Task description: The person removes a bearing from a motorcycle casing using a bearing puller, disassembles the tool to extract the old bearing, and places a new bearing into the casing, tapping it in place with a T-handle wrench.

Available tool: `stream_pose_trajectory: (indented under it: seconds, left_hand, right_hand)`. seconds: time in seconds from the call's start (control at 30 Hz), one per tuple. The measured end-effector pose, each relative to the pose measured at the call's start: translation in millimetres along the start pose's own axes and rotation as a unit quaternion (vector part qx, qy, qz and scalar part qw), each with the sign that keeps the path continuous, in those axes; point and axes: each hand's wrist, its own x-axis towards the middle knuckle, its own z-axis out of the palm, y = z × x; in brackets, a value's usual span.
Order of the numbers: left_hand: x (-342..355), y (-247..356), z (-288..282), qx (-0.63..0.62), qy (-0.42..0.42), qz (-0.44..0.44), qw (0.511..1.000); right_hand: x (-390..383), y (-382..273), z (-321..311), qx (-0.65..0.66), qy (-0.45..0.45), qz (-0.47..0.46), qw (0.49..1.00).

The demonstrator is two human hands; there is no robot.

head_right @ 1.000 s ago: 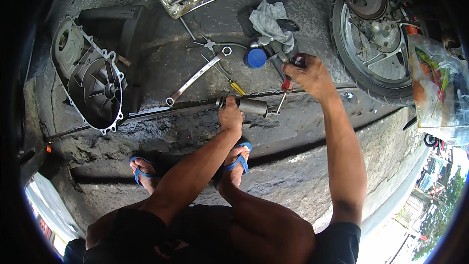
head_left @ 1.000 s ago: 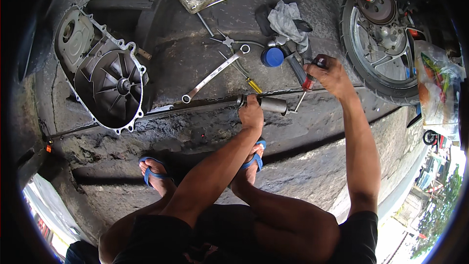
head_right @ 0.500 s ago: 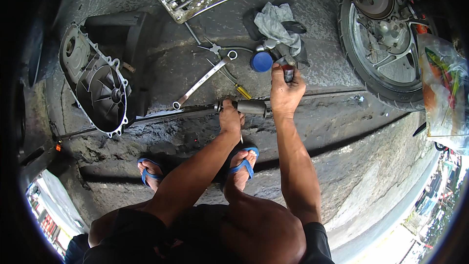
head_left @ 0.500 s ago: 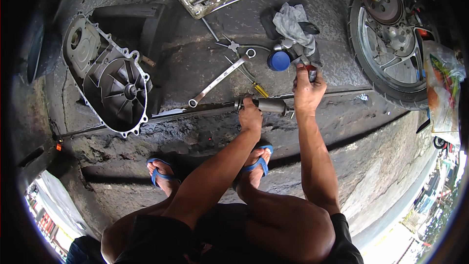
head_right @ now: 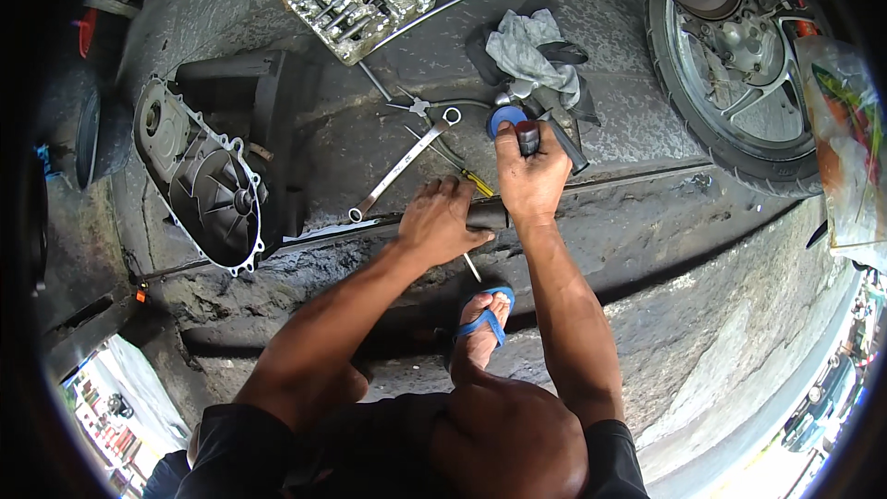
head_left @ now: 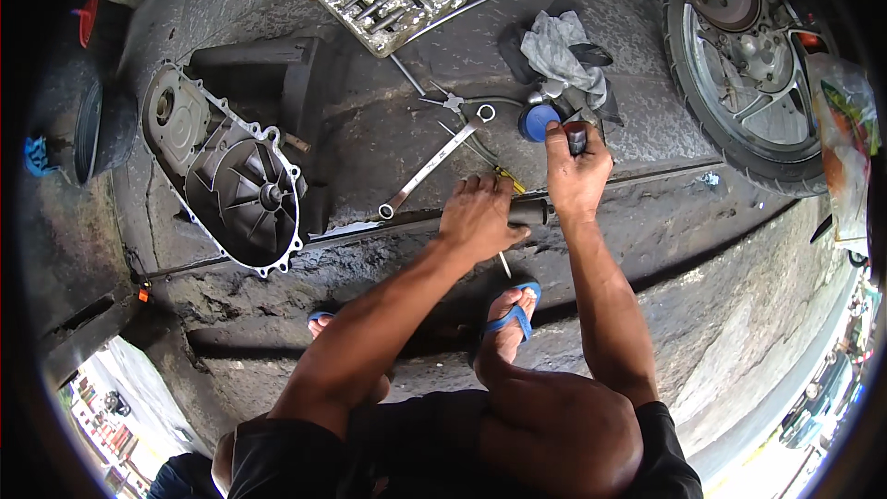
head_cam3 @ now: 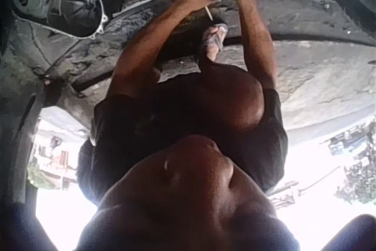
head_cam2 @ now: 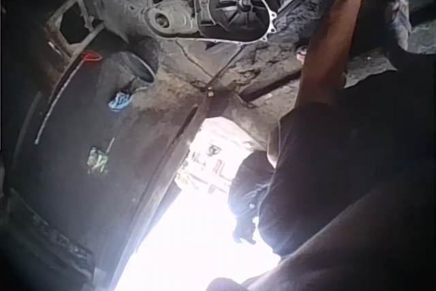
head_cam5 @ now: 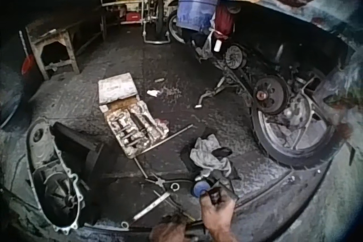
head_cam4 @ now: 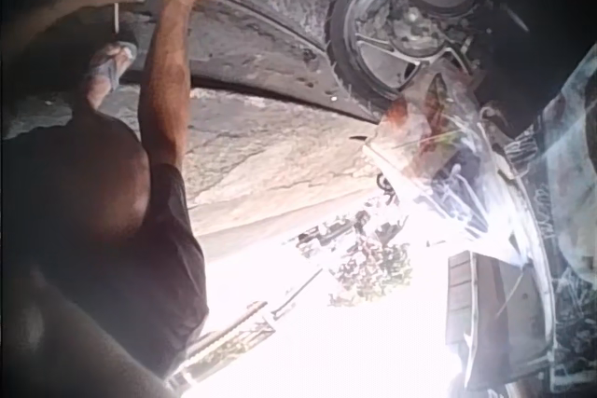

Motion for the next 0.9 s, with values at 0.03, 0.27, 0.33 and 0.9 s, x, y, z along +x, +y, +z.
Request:
stream_pose_trajectory:
  seconds: [0.03,0.27,0.33,0.9]
  left_hand:
    - [5.4,-3.4,4.4,-0.047,-0.141,-0.032,0.988]
    - [11.7,14.7,27.0,-0.074,-0.222,-0.123,0.965]
    - [12.1,8.9,30.4,-0.072,-0.235,-0.138,0.96]
    - [-0.2,-13.7,52.5,-0.077,-0.187,-0.217,0.955]
  right_hand:
    - [1.2,-2.0,-0.7,-0.006,-0.006,0.008,1.0]
    - [19.9,-14.6,1.6,-0.046,-0.094,0.033,0.994]
    - [15.8,-13.6,11.2,-0.068,-0.09,0.043,0.993]
    - [-34.1,-3.5,4.9,0.074,-0.084,-0.105,0.988]
